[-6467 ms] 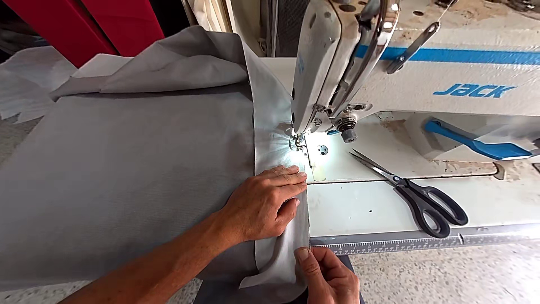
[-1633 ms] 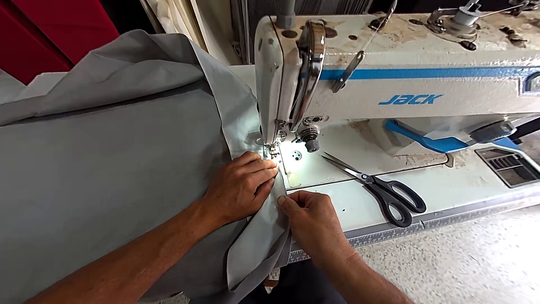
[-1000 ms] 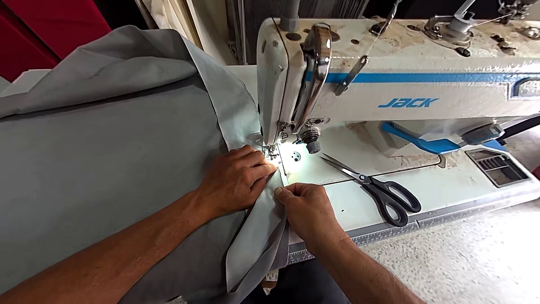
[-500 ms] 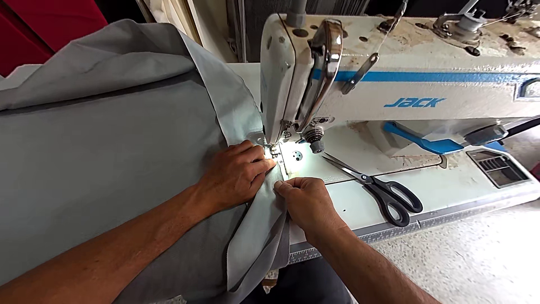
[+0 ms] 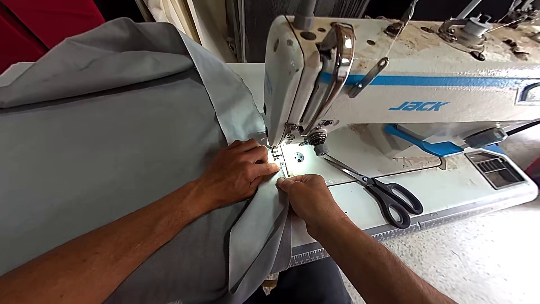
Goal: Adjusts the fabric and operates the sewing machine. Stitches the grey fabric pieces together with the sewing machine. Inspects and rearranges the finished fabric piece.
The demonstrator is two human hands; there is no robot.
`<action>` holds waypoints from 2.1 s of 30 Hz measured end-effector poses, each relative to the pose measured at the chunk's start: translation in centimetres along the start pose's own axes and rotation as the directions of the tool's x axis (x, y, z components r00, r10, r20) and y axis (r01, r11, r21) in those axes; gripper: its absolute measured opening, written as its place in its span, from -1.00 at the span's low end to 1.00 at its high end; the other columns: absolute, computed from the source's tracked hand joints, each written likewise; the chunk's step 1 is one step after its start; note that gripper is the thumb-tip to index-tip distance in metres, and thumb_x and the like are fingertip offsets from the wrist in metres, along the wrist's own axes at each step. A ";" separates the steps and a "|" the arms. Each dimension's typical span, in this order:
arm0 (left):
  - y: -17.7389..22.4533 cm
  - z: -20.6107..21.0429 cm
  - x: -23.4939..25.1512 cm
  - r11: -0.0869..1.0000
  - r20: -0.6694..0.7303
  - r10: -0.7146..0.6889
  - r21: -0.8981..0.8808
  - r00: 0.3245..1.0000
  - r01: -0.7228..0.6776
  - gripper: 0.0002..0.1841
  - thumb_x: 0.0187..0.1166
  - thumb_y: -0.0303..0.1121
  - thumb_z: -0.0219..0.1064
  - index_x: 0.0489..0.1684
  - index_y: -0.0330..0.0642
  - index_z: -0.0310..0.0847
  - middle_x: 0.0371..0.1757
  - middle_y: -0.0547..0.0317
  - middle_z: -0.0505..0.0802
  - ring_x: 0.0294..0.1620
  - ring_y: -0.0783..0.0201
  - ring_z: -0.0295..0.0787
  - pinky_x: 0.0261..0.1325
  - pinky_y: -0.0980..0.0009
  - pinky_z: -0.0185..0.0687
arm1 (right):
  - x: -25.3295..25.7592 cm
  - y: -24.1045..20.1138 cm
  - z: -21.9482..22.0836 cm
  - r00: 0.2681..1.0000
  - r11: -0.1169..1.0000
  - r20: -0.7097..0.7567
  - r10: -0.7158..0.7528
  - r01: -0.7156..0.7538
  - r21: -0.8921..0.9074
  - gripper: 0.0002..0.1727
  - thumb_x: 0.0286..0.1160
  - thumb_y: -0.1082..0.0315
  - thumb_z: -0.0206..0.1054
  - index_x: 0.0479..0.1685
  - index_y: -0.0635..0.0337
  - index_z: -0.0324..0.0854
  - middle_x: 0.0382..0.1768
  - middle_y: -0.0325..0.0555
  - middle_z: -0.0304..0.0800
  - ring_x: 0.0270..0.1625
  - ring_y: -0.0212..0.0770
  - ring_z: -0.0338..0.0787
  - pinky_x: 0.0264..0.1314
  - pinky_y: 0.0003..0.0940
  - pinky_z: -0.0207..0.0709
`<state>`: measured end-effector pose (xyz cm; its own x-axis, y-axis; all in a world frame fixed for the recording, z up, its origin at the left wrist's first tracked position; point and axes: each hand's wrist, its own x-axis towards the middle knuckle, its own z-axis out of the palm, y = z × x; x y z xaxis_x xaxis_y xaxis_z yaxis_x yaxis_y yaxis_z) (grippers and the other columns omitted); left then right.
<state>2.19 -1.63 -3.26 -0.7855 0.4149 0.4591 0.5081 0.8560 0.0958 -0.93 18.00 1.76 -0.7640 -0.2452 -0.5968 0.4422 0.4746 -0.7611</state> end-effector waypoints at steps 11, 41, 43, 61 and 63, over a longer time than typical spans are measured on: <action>-0.5 0.1 0.0 0.997 -0.021 0.064 -0.033 0.998 -0.065 -0.63 0.68 -0.34 0.09 0.09 0.16 0.90 -0.08 0.19 0.84 0.08 0.12 0.71 0.10 0.17 0.55 | 0.5 -0.4 0.1 1.000 0.996 -0.014 -0.008 0.007 -0.086 -0.60 0.74 0.18 0.25 -0.51 0.20 0.64 -0.63 -0.09 0.60 -0.61 -0.26 0.60 -0.57 -0.36 0.42; 19.4 0.0 -4.5 0.699 -0.242 -0.682 0.061 0.690 0.712 -0.56 0.60 0.02 0.17 0.11 -0.09 0.82 -0.28 0.20 0.84 -0.24 0.12 0.73 -0.18 0.15 0.60 | -4.9 5.2 -0.8 0.988 0.938 0.144 -0.050 -0.004 0.348 -0.73 0.78 0.39 0.14 -0.06 0.37 0.73 -0.35 0.08 0.84 -0.33 -0.14 0.87 -0.30 -0.29 0.77; 19.3 -0.7 -4.2 0.644 -0.191 -0.756 -0.046 0.626 0.764 -0.65 0.58 -0.08 0.23 -0.02 -0.13 0.81 -0.41 0.21 0.79 -0.36 0.17 0.73 -0.24 0.13 0.67 | -4.6 5.5 -0.8 0.988 0.946 0.138 -0.075 0.026 0.325 -0.81 0.69 0.40 0.27 -0.13 0.33 0.76 -0.41 0.01 0.81 -0.40 -0.19 0.82 -0.38 -0.32 0.72; 20.2 -2.1 -3.8 0.733 -0.163 -0.508 0.435 0.846 0.523 -0.66 0.31 -0.50 0.28 -0.04 -0.10 0.94 -0.58 0.18 0.62 -0.74 0.23 0.55 -0.79 0.38 0.34 | -4.0 6.6 -0.1 0.990 0.955 0.040 -0.134 0.118 0.272 -0.71 0.71 0.26 0.27 -0.28 0.18 0.86 -0.51 -0.06 0.81 -0.45 -0.20 0.83 -0.41 -0.26 0.71; 20.3 -2.0 -3.8 0.733 -0.163 -0.503 0.441 0.849 0.518 -0.65 0.32 -0.50 0.28 -0.03 -0.11 0.94 -0.57 0.18 0.62 -0.74 0.23 0.55 -0.79 0.38 0.34 | -4.0 6.5 0.0 0.991 0.961 0.021 -0.129 0.120 0.251 -0.63 0.73 0.15 0.29 -0.40 0.15 0.82 -0.56 -0.07 0.78 -0.49 -0.20 0.81 -0.45 -0.26 0.70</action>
<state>16.23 13.55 -1.30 -0.8649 -0.1282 0.4852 -0.1908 0.9782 -0.0817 4.99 22.04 -0.77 -0.8045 -0.3223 -0.4988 0.4512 0.2143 -0.8663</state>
